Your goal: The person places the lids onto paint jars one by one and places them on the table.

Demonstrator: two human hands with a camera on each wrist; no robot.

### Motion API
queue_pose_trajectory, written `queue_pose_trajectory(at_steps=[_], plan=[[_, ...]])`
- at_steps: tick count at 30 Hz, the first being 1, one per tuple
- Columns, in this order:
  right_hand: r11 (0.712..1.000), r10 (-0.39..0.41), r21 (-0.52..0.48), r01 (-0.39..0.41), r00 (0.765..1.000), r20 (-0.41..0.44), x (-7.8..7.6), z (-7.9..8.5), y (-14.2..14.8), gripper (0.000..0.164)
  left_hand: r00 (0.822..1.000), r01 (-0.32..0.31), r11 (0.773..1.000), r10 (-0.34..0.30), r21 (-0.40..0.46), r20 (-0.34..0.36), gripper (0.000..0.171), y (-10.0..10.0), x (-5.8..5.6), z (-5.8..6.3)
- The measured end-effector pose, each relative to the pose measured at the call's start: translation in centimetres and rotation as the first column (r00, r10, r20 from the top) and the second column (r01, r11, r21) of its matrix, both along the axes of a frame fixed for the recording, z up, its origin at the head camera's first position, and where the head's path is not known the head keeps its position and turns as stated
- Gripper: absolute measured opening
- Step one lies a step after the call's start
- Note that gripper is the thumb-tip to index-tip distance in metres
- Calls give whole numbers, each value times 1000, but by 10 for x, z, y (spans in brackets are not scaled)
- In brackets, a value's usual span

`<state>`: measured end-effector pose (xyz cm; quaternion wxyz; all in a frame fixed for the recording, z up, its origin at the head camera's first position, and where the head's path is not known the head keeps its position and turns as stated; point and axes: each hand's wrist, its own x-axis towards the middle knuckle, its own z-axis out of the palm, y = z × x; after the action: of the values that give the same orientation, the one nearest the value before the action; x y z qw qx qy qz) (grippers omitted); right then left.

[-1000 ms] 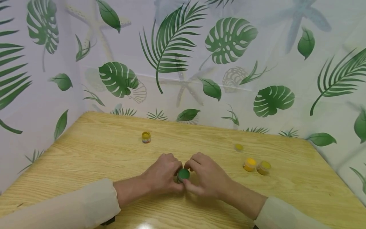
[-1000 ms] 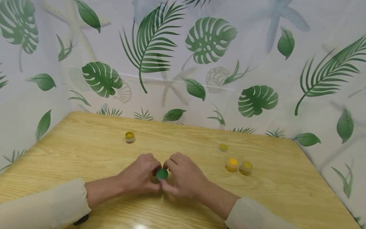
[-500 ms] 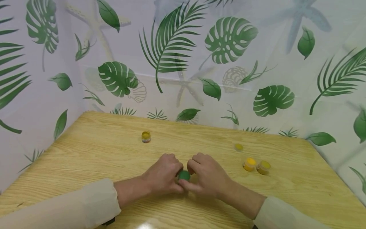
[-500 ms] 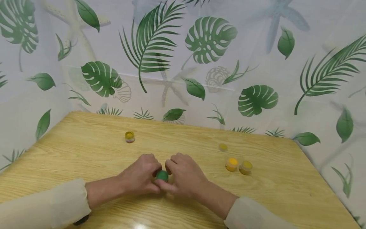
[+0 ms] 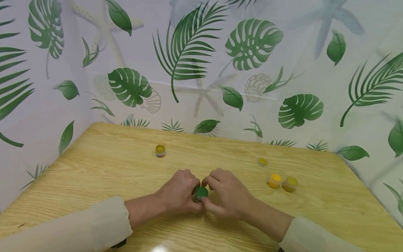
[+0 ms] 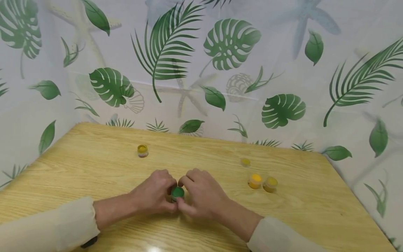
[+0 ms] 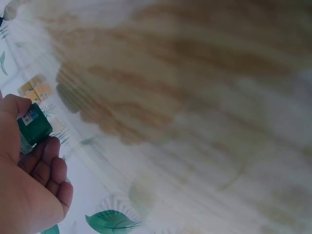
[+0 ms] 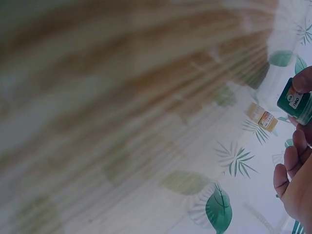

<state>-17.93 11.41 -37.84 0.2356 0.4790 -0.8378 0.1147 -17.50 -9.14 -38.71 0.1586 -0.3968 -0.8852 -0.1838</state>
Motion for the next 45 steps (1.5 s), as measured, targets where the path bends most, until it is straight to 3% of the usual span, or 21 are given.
queue_pose_trajectory(at_steps=[14,23,32,37,39,45], plan=[[999,-33,36,34,999,-3,2,1,-4,22,999,22,1000,-22,-8,-24,34,0,1,0],[997,-60,59,57,997,50,2,-2,-6,25,998,21,998,-18,-56,56,35,1,3,4],[996,-64,67,54,985,160,3,-1,-7,53,998,28,996,-23,-88,61,33,3,2,2],[995,-88,55,79,976,197,3,1,-3,36,998,26,999,-25,-26,55,31,1,1,1],[997,-68,46,60,981,184,3,2,-2,28,999,23,1000,-23,-7,42,29,0,0,0],[999,14,40,-18,996,92,2,2,-3,27,999,39,999,-39,8,1,27,0,-1,-1]])
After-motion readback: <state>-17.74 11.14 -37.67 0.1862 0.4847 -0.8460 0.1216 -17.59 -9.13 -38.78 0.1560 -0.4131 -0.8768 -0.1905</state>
